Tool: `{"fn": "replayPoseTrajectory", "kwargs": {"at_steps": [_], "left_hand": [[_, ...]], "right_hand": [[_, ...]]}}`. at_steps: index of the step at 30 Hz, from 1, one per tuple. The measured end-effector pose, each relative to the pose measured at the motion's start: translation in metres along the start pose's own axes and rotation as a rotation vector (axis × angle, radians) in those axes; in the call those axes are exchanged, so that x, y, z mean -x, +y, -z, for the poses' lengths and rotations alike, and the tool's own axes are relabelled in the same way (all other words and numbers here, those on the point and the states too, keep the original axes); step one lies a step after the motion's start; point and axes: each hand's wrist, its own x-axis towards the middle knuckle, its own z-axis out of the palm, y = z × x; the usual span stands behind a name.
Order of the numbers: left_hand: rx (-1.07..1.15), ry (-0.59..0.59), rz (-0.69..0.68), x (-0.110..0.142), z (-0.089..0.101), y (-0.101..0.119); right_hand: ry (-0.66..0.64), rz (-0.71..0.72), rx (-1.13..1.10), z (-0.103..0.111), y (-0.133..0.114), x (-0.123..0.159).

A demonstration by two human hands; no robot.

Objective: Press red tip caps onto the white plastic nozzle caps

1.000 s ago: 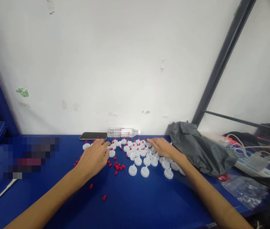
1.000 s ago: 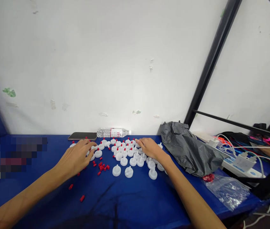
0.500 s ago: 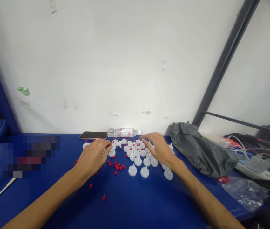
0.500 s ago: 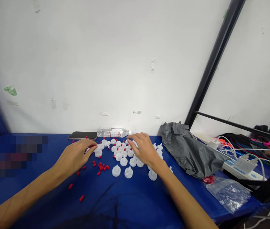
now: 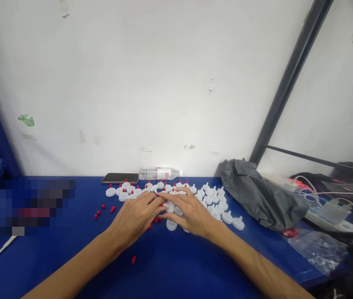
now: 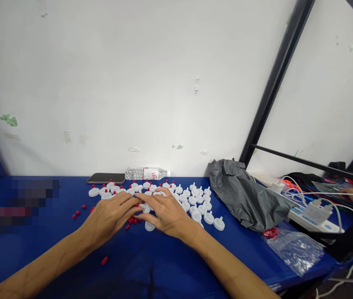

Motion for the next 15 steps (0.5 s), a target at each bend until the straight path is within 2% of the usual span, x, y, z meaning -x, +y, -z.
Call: {"fn": "replayPoseTrajectory", "kwargs": {"at_steps": [4, 10, 13, 15], "left_hand": [[0.037, -0.088, 0.081, -0.005, 0.005, 0.009], [0.682, -0.008, 0.454, -0.022, 0.007, 0.021], [0.792, 0.014, 0.544, -0.024, 0.007, 0.014], [0.853, 0.020, 0.607, -0.021, 0.010, 0.003]], "right_hand": [[-0.011, 0.097, 0.064, 0.007, 0.006, -0.004], [0.002, 0.157, 0.154, 0.007, 0.014, -0.019], [-0.027, 0.202, 0.176, 0.010, 0.025, -0.033], [-0.014, 0.112, 0.192, 0.019, 0.040, -0.038]]}}
